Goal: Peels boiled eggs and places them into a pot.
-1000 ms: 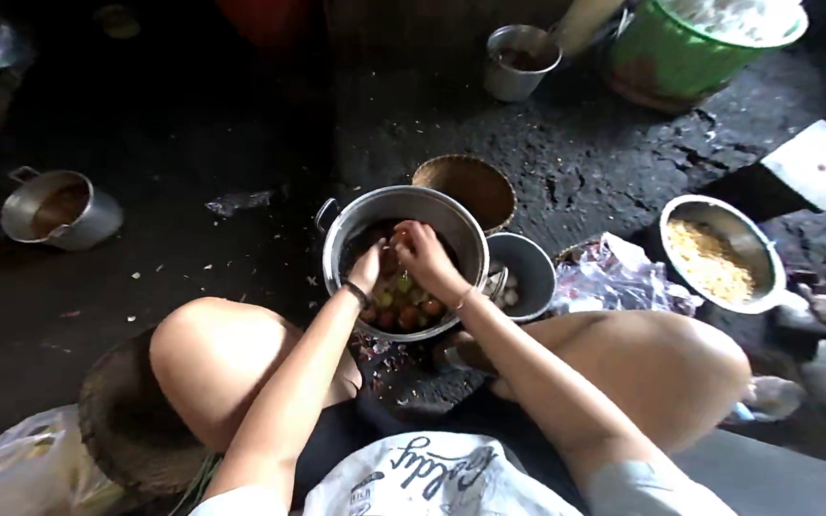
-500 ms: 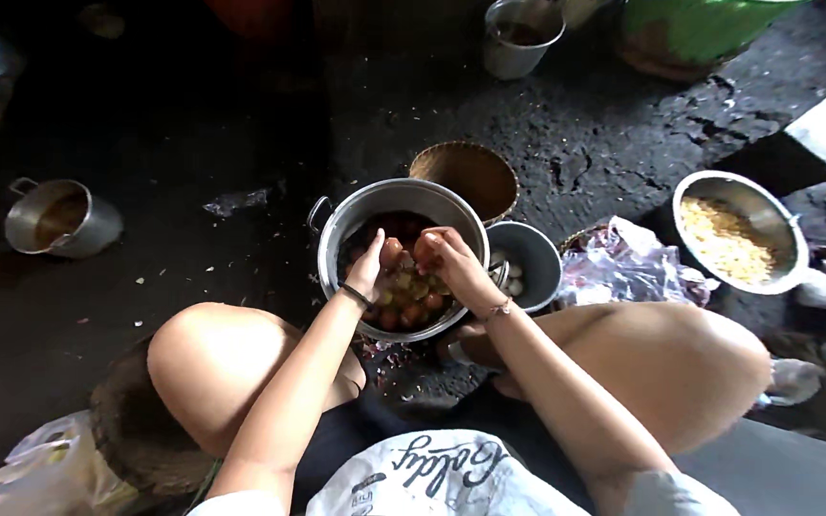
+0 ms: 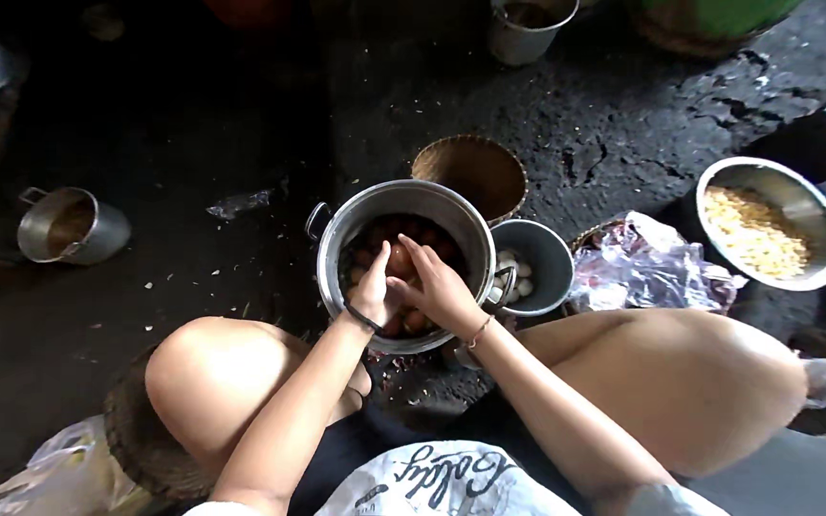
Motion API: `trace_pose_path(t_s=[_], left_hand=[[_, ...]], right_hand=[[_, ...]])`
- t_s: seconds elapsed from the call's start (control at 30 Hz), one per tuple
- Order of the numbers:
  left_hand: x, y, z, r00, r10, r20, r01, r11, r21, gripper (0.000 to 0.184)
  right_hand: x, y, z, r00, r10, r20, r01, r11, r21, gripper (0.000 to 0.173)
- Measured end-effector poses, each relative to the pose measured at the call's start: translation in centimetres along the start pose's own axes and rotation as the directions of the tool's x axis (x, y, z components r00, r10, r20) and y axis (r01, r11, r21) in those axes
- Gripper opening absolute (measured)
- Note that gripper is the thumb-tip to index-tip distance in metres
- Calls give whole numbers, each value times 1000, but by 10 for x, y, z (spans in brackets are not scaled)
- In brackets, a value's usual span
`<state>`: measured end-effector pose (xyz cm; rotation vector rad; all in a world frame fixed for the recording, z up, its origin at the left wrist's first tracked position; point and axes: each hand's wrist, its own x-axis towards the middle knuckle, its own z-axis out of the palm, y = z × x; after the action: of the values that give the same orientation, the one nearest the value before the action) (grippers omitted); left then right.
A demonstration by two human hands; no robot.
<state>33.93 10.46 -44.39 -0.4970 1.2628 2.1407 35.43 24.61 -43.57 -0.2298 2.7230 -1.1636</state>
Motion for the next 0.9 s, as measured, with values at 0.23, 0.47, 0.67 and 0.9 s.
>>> trace_pose_path(t_s=[0.23, 0.47, 0.67, 0.9], left_hand=[[-8, 3, 8, 986, 142, 86, -158, 962, 221, 59], [-11, 7, 8, 986, 153, 71, -165, 960, 225, 55], [-11, 5, 11, 990, 138, 35, -140, 988, 70, 49], [-7, 2, 5, 908, 415, 50, -414, 876, 247, 38]], right_hand=[[-2, -4, 3, 987, -79, -143, 62, 991, -120, 57], [-1, -5, 8, 982, -116, -152, 97, 988, -123, 53], [0, -4, 1, 981, -149, -126, 143, 988, -59, 50], [-1, -5, -15, 989, -15, -145, 56, 957, 285, 60]])
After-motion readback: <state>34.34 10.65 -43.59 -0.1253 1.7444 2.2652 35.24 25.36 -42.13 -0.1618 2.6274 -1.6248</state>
